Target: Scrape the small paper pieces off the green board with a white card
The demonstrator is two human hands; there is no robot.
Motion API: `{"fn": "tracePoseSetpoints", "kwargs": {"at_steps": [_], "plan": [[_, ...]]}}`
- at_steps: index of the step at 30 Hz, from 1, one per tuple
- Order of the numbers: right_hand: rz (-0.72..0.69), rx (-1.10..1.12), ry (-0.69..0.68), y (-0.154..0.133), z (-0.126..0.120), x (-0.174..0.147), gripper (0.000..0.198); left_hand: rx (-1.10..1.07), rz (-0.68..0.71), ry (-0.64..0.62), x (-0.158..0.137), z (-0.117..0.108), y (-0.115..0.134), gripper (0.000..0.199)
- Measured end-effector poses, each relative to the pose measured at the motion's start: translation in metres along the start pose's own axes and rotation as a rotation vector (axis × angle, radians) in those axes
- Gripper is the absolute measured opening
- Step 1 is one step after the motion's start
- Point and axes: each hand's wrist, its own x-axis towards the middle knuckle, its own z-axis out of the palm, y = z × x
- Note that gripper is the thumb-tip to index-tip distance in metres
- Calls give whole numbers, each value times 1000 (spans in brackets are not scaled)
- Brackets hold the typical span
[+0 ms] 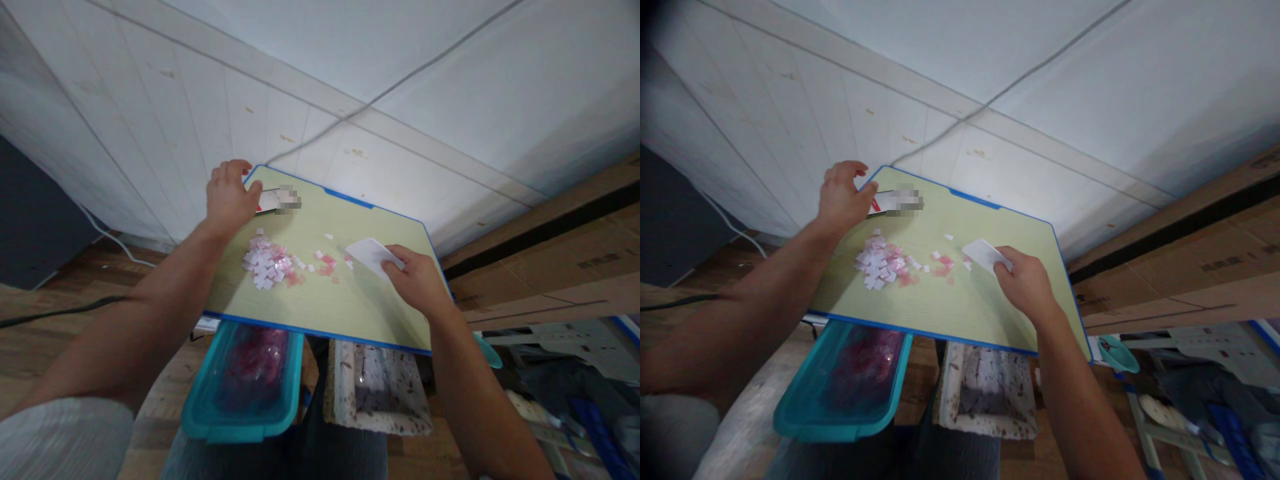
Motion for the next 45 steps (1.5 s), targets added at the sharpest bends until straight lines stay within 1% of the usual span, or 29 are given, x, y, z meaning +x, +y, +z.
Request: {"fn": "tracePoseSetpoints", "kwargs": {"at_steps": [3, 6, 10, 12, 14, 15, 17, 20, 22, 24, 26, 30, 32, 33, 35, 38, 39, 40, 42, 43, 45], "plan": [[-11, -22, -61, 2, 4, 9, 33, 14, -3, -19, -2, -3, 5, 39], [-5, -29, -92, 14, 3, 2, 32, 20, -7, -26, -2, -5, 7, 38], [5, 81, -174, 33, -12, -34, 31, 11, -11, -42, -1, -4, 7, 40], [12, 133, -239, 38, -24, -55, 28, -7, -11, -50, -1, -4, 7, 41], [20, 165, -285, 39, -32, -69, 26, -22, -15, -52, -1, -5, 7, 40], [26, 165, -283, 38, -34, -71, 27, -28, -18, -53, -1, -5, 8, 40], [37, 132, -218, 36, -32, -67, 28, -40, -23, -57, -1, -6, 9, 40], [13, 50, -97, 31, -18, -47, 31, -38, -16, -48, -2, -7, 11, 40], [-26, 12, -93, 29, -9, -37, 31, -20, -13, -36, -3, -6, 10, 38], [-54, -2, -128, 28, -7, -38, 31, -9, -13, -31, -3, -6, 10, 38], [-56, 9, -179, 28, -12, -50, 30, -8, -14, -28, -3, -6, 10, 38], [-49, 79, -309, 32, -35, -85, 28, -15, -22, -32, -3, -7, 12, 39], [-37, 87, -328, 33, -44, -89, 26, -16, -26, -36, -3, -8, 13, 40], [-30, 79, -309, 32, -45, -85, 25, -14, -25, -36, -4, -7, 13, 40], [-30, 64, -212, 28, -39, -62, 26, -5, -17, -35, -4, -6, 13, 40], [-113, 113, -3, 15, -10, 0, 31, 18, 8, -41, -4, -5, 16, 38], [-138, 124, 23, 12, 1, 23, 32, 26, 23, -58, -4, -7, 18, 36], [-161, 124, 30, 9, 13, 43, 32, 35, 41, -85, -5, -10, 20, 35], [-207, 106, -21, 7, 32, 72, 35, 64, 87, -163, -12, -23, 25, 34], [-226, 91, -51, 9, 38, 79, 36, 87, 112, -203, -19, -32, 27, 33], [-246, 69, -90, 20, 42, 77, 37, 136, 173, -253, -38, -54, 26, 34]]}}
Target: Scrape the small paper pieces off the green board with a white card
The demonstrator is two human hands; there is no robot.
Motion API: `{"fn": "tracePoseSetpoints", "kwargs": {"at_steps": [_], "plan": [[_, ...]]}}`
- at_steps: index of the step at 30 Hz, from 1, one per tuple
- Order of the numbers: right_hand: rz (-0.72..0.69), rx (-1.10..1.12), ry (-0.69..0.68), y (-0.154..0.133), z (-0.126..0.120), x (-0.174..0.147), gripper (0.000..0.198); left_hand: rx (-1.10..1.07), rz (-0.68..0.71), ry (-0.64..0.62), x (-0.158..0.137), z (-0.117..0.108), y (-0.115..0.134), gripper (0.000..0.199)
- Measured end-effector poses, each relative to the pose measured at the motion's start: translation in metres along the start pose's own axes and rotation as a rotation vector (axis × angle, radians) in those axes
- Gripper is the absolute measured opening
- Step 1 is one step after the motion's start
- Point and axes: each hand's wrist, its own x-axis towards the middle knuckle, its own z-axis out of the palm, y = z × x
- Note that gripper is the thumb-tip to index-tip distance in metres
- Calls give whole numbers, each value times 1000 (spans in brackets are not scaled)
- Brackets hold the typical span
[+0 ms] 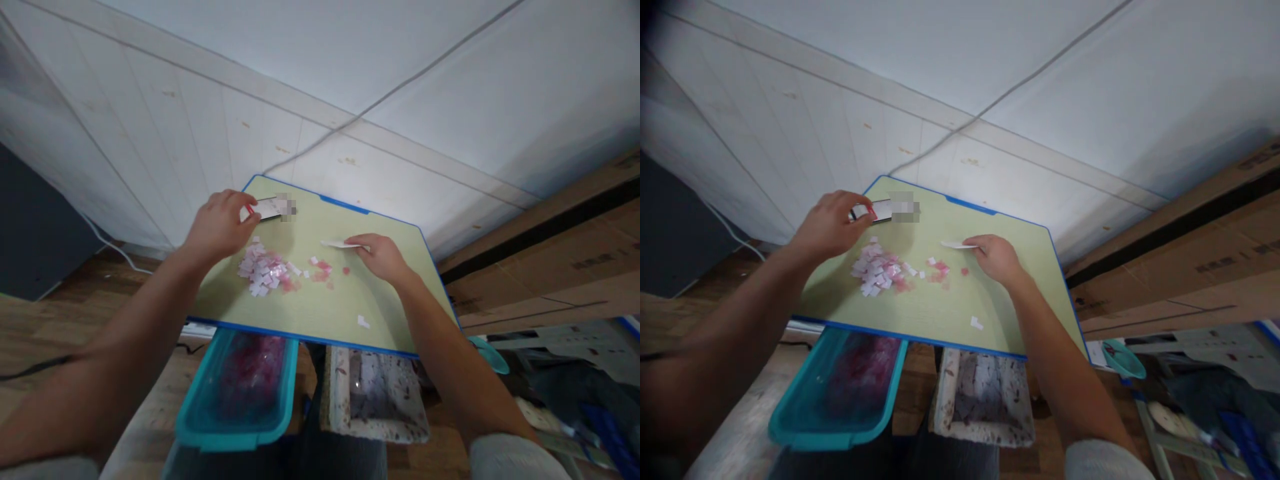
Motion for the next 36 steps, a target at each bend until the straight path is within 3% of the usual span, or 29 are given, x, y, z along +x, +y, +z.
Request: {"fn": "tracePoseSetpoints", "kwargs": {"at_steps": [3, 7, 10, 13, 15, 17, 21, 25, 28, 33, 36], "plan": [[37, -3, 26, 17, -5, -40, 36, 57, 16, -60, -48, -18, -10, 36], [99, -8, 44, 30, -16, -126, 35, 98, -49, -107, -99, -21, -27, 39], [159, -6, 40, 26, -28, -183, 32, 126, -54, -80, -112, -16, -28, 41], [261, -16, 8, 7, -43, -205, 31, 145, -49, -80, -112, -14, -22, 41], [354, -69, 99, -16, -49, -192, 34, 142, -49, -79, -110, -15, -19, 42], [327, -59, 177, -45, -48, -160, 38, 136, -51, -69, -110, -17, -17, 42], [125, 131, -29, -84, -29, -73, 34, 151, -34, -56, -113, -20, -16, 39], [193, 93, -156, -85, -13, -14, 25, 174, -24, -49, -113, -19, -16, 37], [278, 42, -88, -95, -10, -1, 26, 183, -28, -36, -113, -18, -15, 37], [164, 130, -107, -134, 5, 1, 29, 187, -19, -14, -114, -18, -15, 36], [252, 34, -97, -128, 8, 3, 28, 187, -16, -10, -115, -19, -15, 36]]}}
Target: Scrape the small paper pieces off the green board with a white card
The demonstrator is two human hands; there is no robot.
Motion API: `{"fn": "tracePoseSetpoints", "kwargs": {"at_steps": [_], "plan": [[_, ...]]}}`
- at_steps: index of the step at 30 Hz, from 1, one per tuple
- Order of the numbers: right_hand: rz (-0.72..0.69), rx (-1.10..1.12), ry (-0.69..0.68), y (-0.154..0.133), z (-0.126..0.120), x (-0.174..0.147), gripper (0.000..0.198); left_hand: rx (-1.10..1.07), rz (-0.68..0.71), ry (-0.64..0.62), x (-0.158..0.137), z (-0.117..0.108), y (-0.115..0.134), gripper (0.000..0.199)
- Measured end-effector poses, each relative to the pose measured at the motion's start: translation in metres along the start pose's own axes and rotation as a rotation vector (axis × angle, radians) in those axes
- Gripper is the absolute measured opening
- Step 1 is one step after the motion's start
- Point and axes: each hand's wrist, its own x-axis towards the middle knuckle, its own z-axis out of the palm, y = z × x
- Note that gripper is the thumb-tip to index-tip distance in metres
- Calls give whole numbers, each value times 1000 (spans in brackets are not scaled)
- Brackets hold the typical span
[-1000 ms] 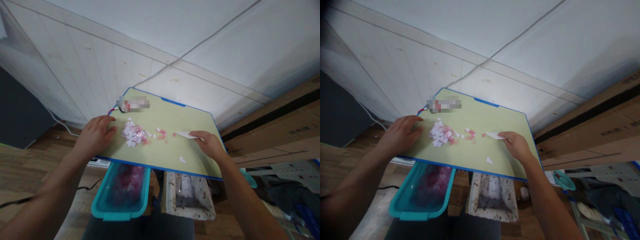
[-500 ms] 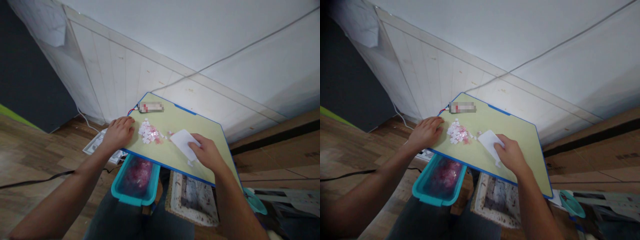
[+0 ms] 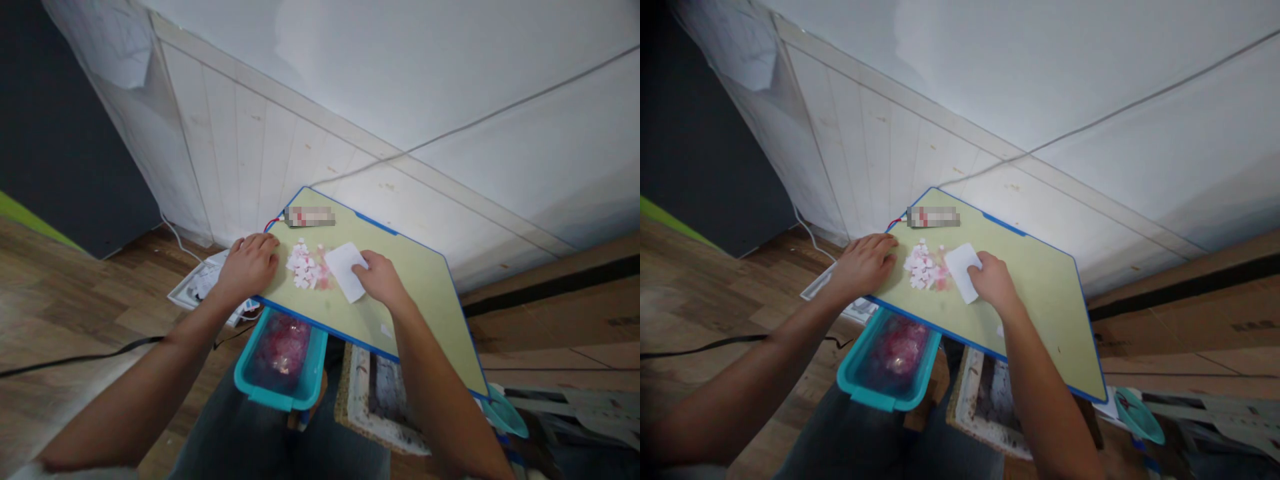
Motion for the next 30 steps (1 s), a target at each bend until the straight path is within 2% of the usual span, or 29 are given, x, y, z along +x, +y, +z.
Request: {"fn": "tracePoseSetpoints", "kwargs": {"at_steps": [3, 6, 9, 12, 17, 21, 23, 26, 28, 30], "plan": [[79, 12, 78, 15, -8, 0, 28, -6, 2, 3, 0, -1, 0, 36], [-6, 120, 53, 14, -10, -13, 29, -17, -1, 5, 0, -1, 0, 35], [-111, 106, -26, 3, -4, -23, 25, -25, -7, 5, 0, 0, 0, 35], [-44, 51, 25, 7, -5, -23, 24, -27, -12, 0, 0, 1, 0, 36], [94, 158, 142, 56, -34, -33, 30, -21, -8, -6, 0, 1, 0, 36], [160, 207, 150, 99, -58, -82, 35, -31, -16, -18, 0, 1, -2, 37], [216, 181, 117, 112, -64, -115, 36, -43, -19, -28, 1, 1, -3, 37], [208, 219, -80, 118, -65, -150, 33, -51, -10, -41, 1, 0, -3, 37], [156, 252, -220, 118, -62, -152, 30, -44, -4, -43, 1, 0, -2, 37], [108, 262, -268, 118, -57, -136, 27, -35, -1, -36, 1, -1, -2, 38]]}}
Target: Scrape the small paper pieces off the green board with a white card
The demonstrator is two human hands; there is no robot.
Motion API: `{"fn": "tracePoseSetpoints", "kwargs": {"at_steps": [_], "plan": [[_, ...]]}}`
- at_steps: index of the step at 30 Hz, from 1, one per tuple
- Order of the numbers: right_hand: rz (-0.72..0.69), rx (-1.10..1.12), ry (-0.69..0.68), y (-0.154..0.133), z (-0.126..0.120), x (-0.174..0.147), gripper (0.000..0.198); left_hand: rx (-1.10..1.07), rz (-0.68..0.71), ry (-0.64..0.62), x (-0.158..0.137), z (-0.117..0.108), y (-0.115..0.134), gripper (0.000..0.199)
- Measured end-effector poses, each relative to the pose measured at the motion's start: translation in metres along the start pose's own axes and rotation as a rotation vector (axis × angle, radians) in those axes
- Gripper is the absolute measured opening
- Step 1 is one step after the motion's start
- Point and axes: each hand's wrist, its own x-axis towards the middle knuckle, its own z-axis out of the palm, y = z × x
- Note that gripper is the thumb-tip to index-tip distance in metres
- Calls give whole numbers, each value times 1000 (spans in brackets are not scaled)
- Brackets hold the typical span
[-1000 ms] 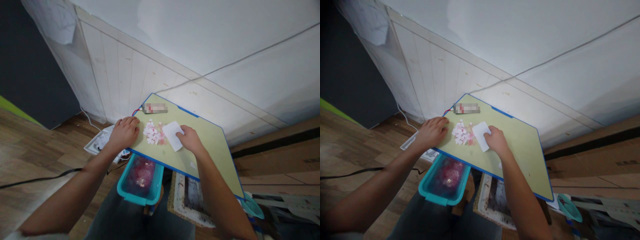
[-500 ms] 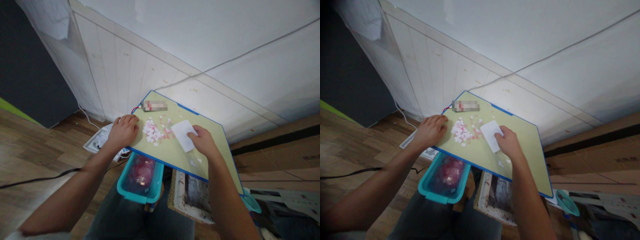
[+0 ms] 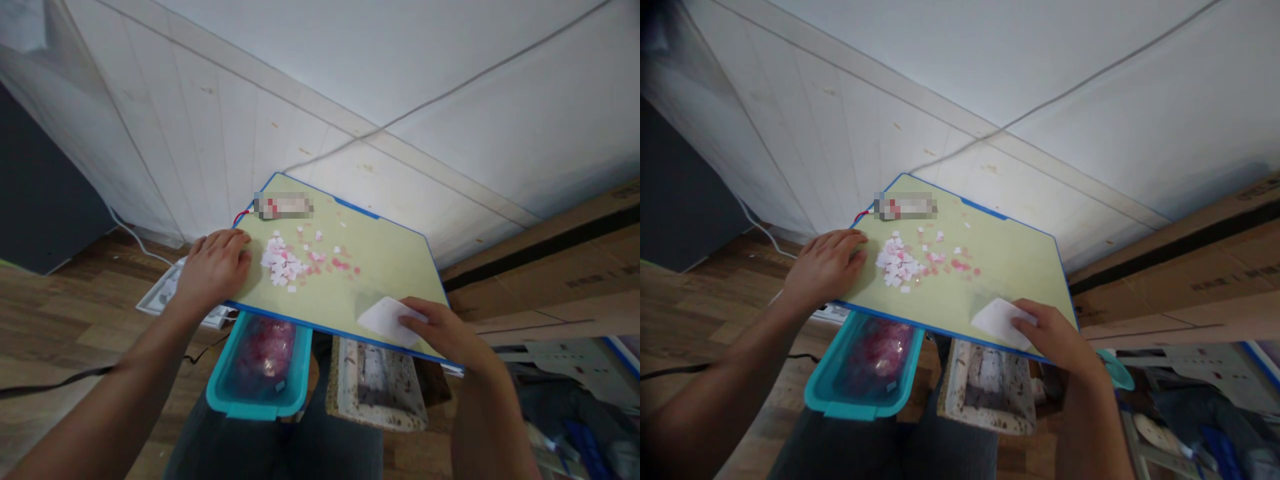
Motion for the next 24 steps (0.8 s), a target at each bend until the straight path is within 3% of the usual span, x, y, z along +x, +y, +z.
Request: {"fn": "tracePoseSetpoints", "kwargs": {"at_steps": [4, 9, 16, 21, 24], "plan": [[-67, 21, 59, -2, -9, 58, 24, 8, 3, -8, 1, -1, 1, 38], [-95, -110, 253, -14, -8, 109, 24, 18, 4, -17, 2, -4, 2, 39], [57, -228, 378, 1, -6, 111, 34, 17, -9, -20, 2, -2, 1, 41], [-35, -138, 304, -4, -3, 109, 32, 47, -5, -28, 2, 0, 0, 40], [-16, -236, 324, -14, -2, 112, 31, 45, -2, -23, 1, 0, 0, 39]]}}
